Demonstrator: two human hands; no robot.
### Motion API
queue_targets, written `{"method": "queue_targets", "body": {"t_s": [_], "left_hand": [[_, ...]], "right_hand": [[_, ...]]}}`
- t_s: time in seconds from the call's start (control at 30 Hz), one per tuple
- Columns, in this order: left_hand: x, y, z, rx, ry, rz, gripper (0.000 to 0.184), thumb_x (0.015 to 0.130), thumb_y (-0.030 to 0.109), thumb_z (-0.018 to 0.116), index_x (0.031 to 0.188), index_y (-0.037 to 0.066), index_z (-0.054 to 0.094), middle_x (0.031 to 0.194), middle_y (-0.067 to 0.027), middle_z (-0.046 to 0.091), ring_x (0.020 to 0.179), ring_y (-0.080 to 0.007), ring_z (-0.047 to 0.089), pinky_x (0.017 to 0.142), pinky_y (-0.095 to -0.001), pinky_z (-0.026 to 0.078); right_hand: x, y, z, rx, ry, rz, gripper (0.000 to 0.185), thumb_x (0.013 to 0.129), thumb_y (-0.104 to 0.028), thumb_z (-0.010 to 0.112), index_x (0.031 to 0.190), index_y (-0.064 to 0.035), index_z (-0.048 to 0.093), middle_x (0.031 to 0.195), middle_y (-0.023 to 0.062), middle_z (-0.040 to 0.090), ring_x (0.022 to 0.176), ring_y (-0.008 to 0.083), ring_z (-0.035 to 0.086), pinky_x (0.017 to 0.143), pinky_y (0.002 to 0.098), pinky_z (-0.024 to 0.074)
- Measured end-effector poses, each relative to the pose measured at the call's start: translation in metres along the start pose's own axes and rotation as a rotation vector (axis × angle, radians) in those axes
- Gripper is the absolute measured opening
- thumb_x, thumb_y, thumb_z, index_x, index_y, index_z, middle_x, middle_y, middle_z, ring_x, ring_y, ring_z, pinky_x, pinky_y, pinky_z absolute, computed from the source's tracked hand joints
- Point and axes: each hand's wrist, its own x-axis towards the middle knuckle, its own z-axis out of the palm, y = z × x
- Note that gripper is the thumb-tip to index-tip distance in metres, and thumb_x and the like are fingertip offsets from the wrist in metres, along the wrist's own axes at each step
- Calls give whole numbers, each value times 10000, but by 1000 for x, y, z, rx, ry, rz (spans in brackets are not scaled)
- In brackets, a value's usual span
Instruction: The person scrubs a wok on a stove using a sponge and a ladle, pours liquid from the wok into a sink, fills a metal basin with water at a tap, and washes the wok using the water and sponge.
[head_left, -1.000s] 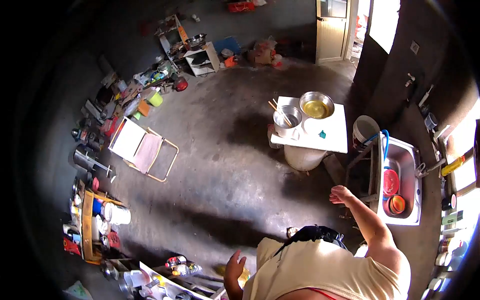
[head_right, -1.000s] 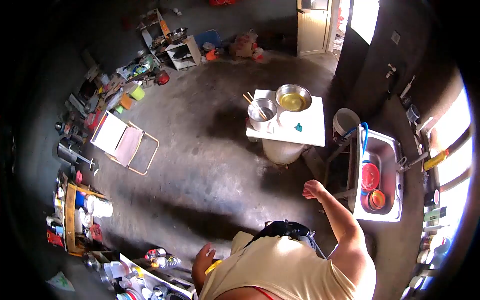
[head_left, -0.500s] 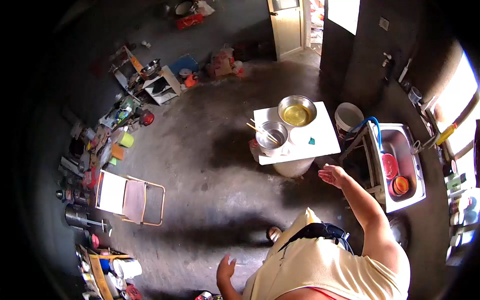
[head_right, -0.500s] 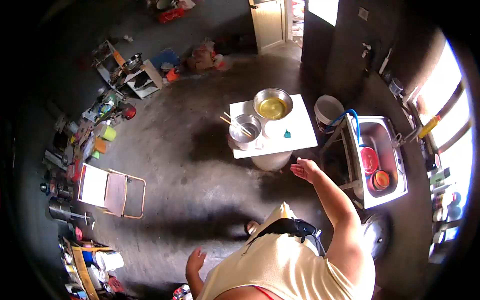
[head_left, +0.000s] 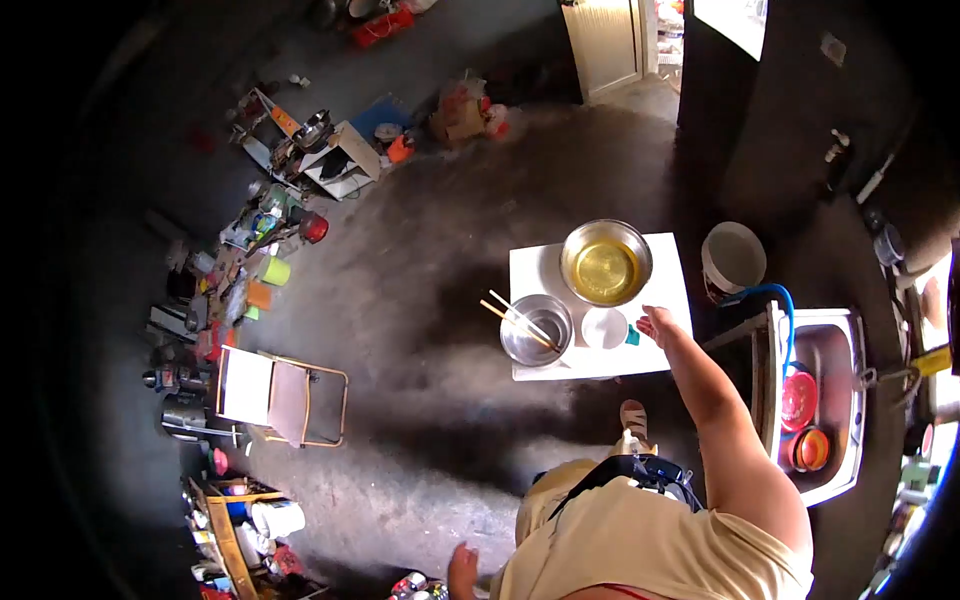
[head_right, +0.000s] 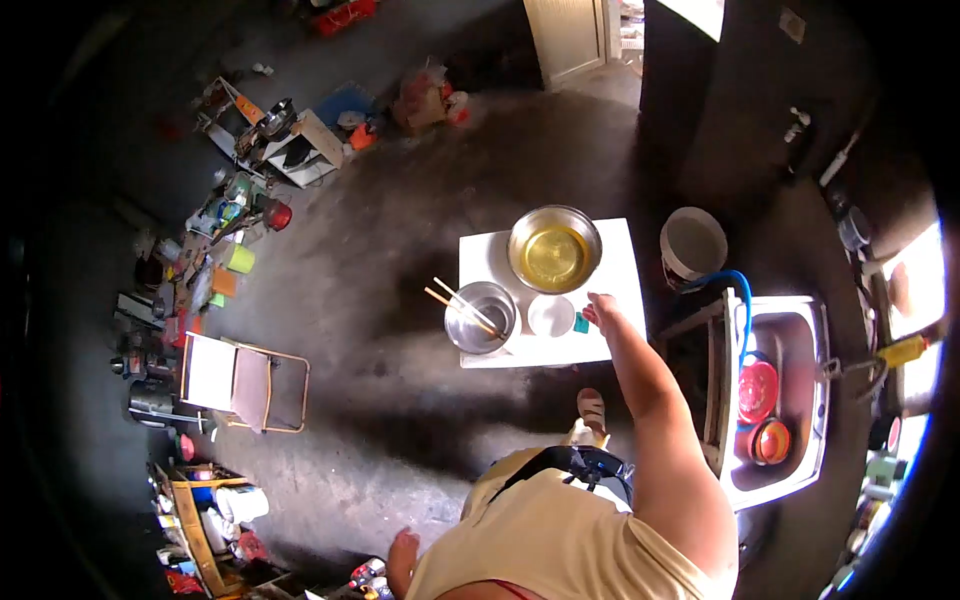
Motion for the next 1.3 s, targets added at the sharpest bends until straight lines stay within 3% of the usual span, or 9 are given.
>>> {"method": "queue_targets", "body": {"t_s": [0.17, 0.27, 0.37, 0.47, 0.63, 0.77, 0.93, 1.0, 1.3], "left_hand": [[-39, -1, 44, -312, -130, -75, 453, 843, 230, 535, 1215, 4, 410, 1105, -160, 537, 1015, -235, 526, 857, -307, 413], [-55, -13, 49, -378, -113, -19, 458, 856, 227, 522, 1226, -5, 386, 1139, -158, 515, 1039, -225, 508, 862, -308, 407], [-61, -40, 41, -389, -85, 202, 463, 869, 224, 508, 1237, -15, 363, 1173, -157, 494, 1063, -214, 491, 867, -308, 401], [-76, 37, 29, -448, -89, -97, 453, 874, 221, 509, 1234, -15, 365, 1198, -154, 471, 1093, -206, 461, 880, -306, 387], [-52, 63, 14, -432, -76, -167, 446, 871, 215, 520, 1229, -6, 373, 1191, -164, 471, 1096, -196, 453, 883, -297, 381], [-38, 125, 1, -231, -29, -62, 451, 863, 210, 523, 1244, 17, 376, 1059, -111, 538, 910, -157, 517, 773, -287, 431], [31, 104, -9, -208, -118, 25, 451, 841, 243, 548, 1220, 30, 429, 997, -99, 596, 923, -171, 553, 806, -279, 431], [47, 132, -19, 80, -64, 143, 453, 842, 242, 545, 1224, 29, 429, 989, -103, 596, 913, -172, 551, 802, -278, 430], [102, 201, -23, 134, -166, 298, 444, 834, 247, 537, 1219, 43, 451, 1009, -120, 580, 924, -189, 538, 826, -297, 411]], "right_hand": [[51, -15, 10, -107, 32, 91, 396, 847, -220, 533, 1107, 54, 413, 1013, 179, 451, 886, 238, 519, 733, 324, 497], [71, -15, 17, 33, -17, 119, 381, 836, -284, 544, 995, 57, 487, 870, 160, 576, 579, 195, 553, 512, 279, 514], [89, -18, 14, -87, -17, 188, 309, 866, -302, 481, 898, 2, 527, 655, 122, 586, 417, 139, 454, 410, 236, 414], [83, -40, 13, -150, -45, 185, 235, 816, -236, 487, 721, -22, 501, 537, 74, 508, 361, 92, 322, 326, 225, 237], [88, -45, -9, -235, -61, 82, 219, 782, -190, 496, 703, 9, 541, 546, 99, 534, 366, 99, 365, 323, 224, 264], [65, -37, -40, -189, 20, 39, 277, 817, -251, 506, 722, 5, 557, 546, 104, 550, 367, 97, 392, 321, 220, 299], [25, -39, -53, 37, -13, 35, 242, 843, -236, 490, 745, -17, 514, 544, 82, 520, 378, 90, 386, 334, 212, 289], [-3, -53, -56, 124, 53, -6, 220, 843, -200, 475, 750, -2, 498, 558, 86, 527, 387, 84, 394, 344, 213, 297], [-65, -47, -126, 248, 281, -271, 213, 834, -177, 490, 769, 18, 547, 552, 113, 549, 363, 98, 416, 321, 211, 321]]}}
